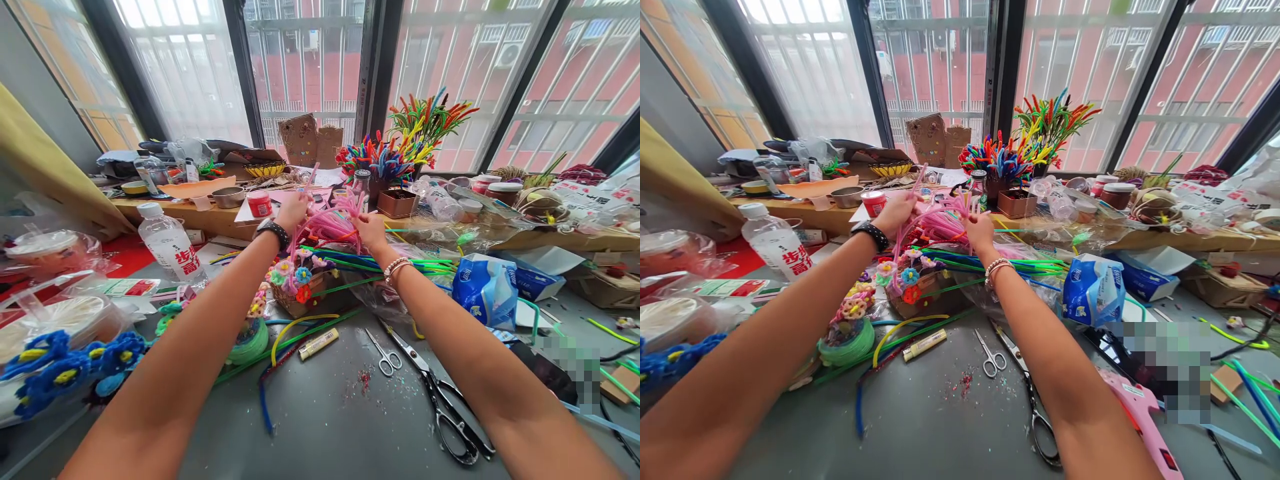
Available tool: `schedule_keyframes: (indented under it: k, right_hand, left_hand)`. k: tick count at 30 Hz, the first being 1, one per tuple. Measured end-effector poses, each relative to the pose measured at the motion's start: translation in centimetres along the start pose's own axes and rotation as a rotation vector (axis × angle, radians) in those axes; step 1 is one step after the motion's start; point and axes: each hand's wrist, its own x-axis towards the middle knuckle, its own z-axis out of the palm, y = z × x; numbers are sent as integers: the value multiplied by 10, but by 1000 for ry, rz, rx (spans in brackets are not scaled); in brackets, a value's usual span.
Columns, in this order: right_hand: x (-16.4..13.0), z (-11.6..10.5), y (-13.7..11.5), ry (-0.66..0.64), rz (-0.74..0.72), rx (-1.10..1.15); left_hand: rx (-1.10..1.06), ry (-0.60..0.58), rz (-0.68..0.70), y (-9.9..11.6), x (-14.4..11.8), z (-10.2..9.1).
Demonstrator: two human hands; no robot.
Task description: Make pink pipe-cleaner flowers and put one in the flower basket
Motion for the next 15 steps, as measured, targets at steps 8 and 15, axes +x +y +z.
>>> schedule_keyframes:
  k: [8, 15]
  right_hand:
    - [9, 9, 6, 64, 191, 170]
    - [4, 6, -1, 4, 96, 129]
  left_hand:
    - [-379, 125, -99, 13, -5, -22]
    - [-364, -16, 9, 12, -17, -10]
